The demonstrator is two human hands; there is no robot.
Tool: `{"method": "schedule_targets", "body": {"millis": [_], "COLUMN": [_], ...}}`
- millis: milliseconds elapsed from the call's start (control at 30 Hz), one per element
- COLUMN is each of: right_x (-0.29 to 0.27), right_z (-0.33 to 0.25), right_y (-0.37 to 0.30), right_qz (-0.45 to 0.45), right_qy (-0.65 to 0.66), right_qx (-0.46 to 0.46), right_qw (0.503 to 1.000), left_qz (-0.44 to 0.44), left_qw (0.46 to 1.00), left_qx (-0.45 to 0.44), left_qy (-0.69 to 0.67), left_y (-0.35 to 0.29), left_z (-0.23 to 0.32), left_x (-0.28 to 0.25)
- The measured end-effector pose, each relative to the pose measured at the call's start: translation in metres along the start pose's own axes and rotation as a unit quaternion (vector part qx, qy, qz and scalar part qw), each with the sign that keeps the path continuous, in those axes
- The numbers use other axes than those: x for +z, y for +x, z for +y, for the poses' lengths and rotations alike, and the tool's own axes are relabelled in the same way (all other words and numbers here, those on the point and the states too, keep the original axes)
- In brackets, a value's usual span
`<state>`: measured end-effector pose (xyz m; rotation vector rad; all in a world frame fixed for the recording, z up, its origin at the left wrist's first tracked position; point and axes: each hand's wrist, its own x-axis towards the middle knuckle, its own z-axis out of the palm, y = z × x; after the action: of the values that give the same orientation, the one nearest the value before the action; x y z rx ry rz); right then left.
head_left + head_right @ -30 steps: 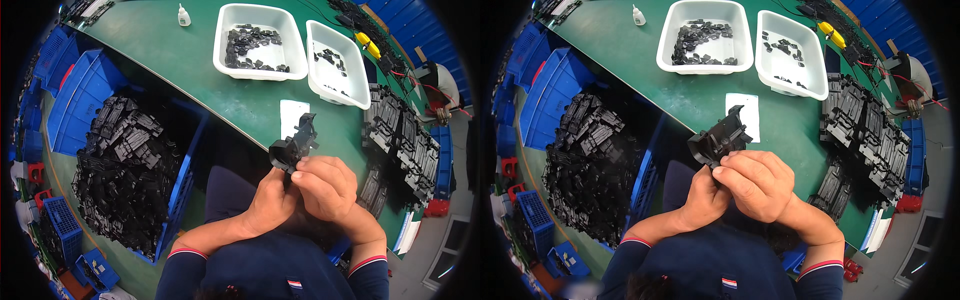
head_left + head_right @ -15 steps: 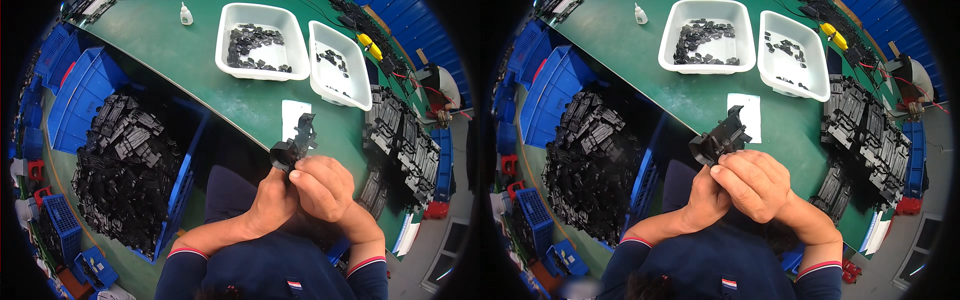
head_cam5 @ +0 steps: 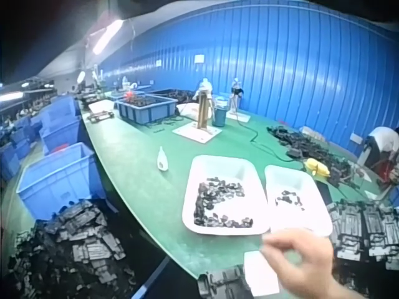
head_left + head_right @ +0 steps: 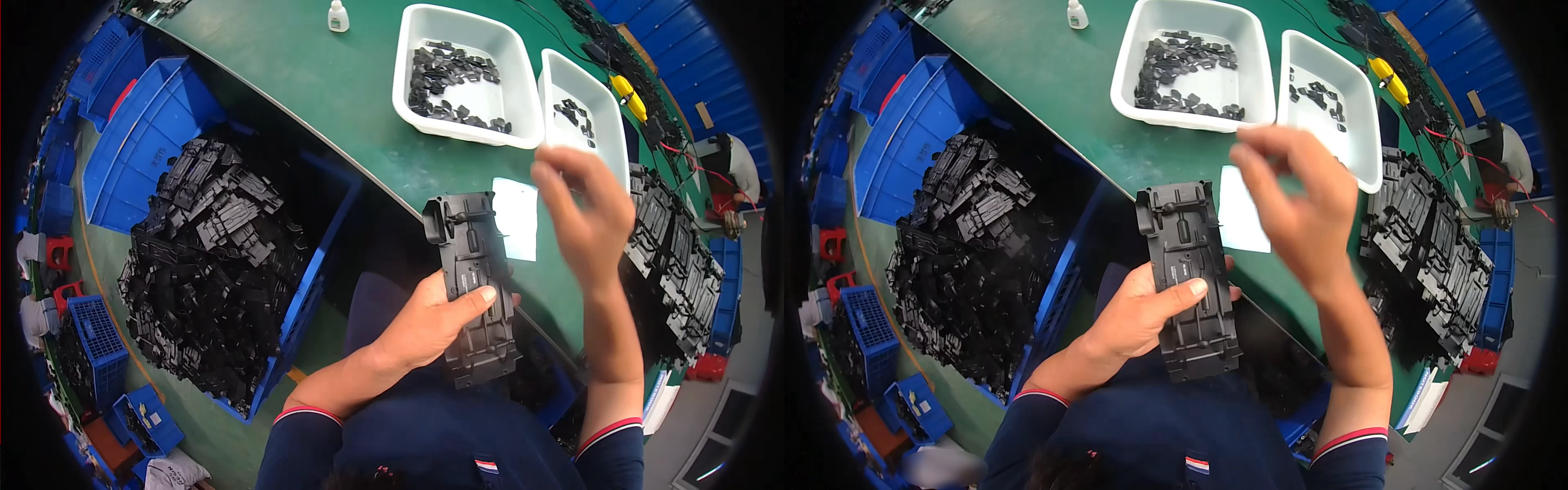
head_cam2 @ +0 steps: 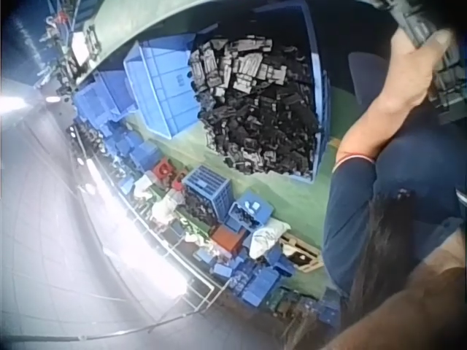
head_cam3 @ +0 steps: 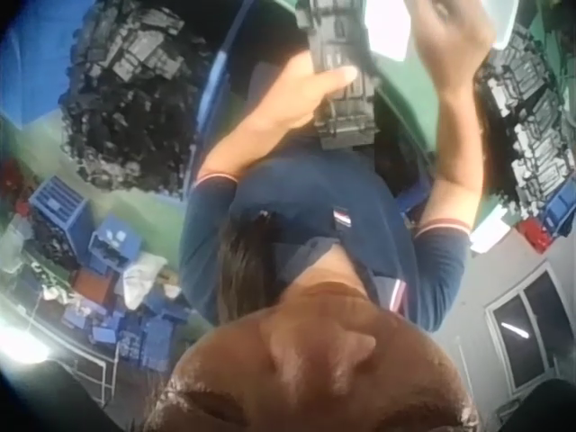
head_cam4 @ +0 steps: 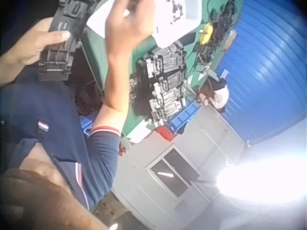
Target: The person assembles small black plastic components onto a larger base part by hand, taking the components from a parts bin and attaching them to the base.
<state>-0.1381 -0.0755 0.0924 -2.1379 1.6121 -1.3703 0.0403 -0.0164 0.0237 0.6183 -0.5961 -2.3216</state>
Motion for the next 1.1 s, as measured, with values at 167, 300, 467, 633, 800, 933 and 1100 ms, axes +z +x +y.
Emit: {"method": "schedule_targets", "body": {"millis": [167,300,467,633,800,933,1100], "right_x": [0.029,0.050,0.064,0.056,0.049,0.044,0.041], "right_z": [0.054,0.081,0.076,0.078,0.082,0.082,0.075], "right_y": [0.060,0.088,0.102,0.091,0.084,0.086,0.090], "right_qz": [-0.123,-0.265,-0.382,-0.341,-0.267,-0.280,-0.294], "right_qy": [-0.035,-0.139,-0.156,-0.158,-0.112,-0.151,-0.165], "right_qx": [0.143,0.196,0.183,0.179,0.207,0.159,0.135], "right_qw": [0.981,0.934,0.892,0.909,0.935,0.935,0.932], "left_qz": [0.004,0.018,0.034,0.042,0.047,0.048,0.054], "left_qw": [0.996,0.994,0.993,0.992,0.992,0.994,0.995], "left_qx": [-0.032,-0.024,0.005,0.007,0.028,0.035,0.033], "left_qy": [-0.083,-0.105,-0.115,-0.118,-0.111,-0.090,-0.083], "left_y": [-0.008,-0.008,-0.008,-0.002,0.000,0.004,0.007], "left_z": [0.026,0.033,0.036,0.032,0.029,0.026,0.021], "left_x": [-0.009,-0.020,-0.033,-0.033,-0.031,-0.029,-0.023]}}
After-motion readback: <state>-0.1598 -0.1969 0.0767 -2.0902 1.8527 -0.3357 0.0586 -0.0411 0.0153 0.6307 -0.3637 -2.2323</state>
